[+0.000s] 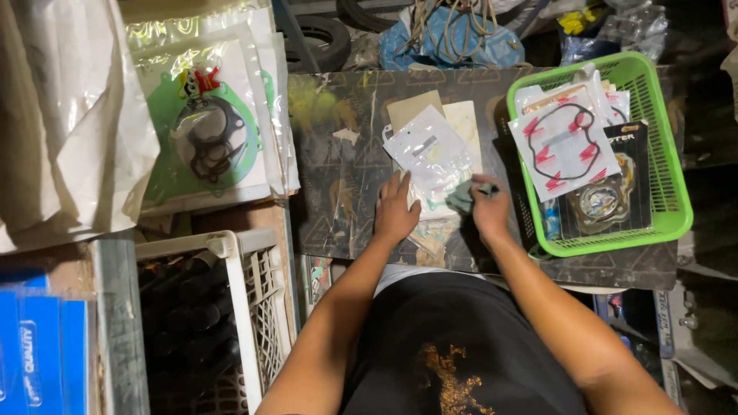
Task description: The person sorts various packaged items on a cluttered table, picking up plastic bags and small boxes and placing them into a green basket. The person handles items one by one, including a package with a Monster Energy logo, and arranges them within the basket.
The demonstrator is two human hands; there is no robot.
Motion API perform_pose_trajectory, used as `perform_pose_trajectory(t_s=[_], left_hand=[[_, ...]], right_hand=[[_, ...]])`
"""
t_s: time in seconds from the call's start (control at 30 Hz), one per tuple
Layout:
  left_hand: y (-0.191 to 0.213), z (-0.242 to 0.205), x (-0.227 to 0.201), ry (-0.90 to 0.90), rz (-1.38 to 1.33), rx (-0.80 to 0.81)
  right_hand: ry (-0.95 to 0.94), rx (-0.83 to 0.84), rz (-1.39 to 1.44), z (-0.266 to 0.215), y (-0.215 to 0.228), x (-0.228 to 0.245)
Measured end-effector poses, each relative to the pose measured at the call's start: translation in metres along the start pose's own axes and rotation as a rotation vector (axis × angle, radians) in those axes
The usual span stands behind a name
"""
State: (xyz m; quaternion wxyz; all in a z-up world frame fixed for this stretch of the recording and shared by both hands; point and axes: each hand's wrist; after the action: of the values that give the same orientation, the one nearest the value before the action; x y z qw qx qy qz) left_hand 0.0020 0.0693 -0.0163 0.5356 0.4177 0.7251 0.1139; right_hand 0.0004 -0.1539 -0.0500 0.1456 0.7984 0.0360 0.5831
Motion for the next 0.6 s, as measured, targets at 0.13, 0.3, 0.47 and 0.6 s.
perform_pose_trajectory(t_s=[0.13,0.3,0.47,0.6], left_hand=[[0.004,-0.004,-0.002,0.028,0.025,0.114],[0.004,-0.004,0.0,0.024,0.134,0.107],[-0.012,-0.001,0.009,-0.097,0.129,0.02],[-0.027,-0.007,0.015,-0.209,0.177,-0.046]], right_hand=[[0.344,0.042,-0.408,0.026,0.005,0.01],[0.01,0.046,-0.093,0.048,0.004,0.01],[-0.061,0.102,-0.257,0.027,0.022,0.0],[-0.104,0.121,-0.384,0.007,0.025,-0.006]])
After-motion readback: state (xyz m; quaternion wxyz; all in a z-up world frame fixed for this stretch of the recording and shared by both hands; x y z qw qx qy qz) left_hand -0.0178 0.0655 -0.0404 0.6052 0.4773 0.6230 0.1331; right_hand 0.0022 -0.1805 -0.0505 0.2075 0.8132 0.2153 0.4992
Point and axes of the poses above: each hand's wrist, its own z-axis towards the middle knuckle, its own y-axis out of the back of the hand, x = y × z, and after that the axes turned 12 degrees about x, right-handed
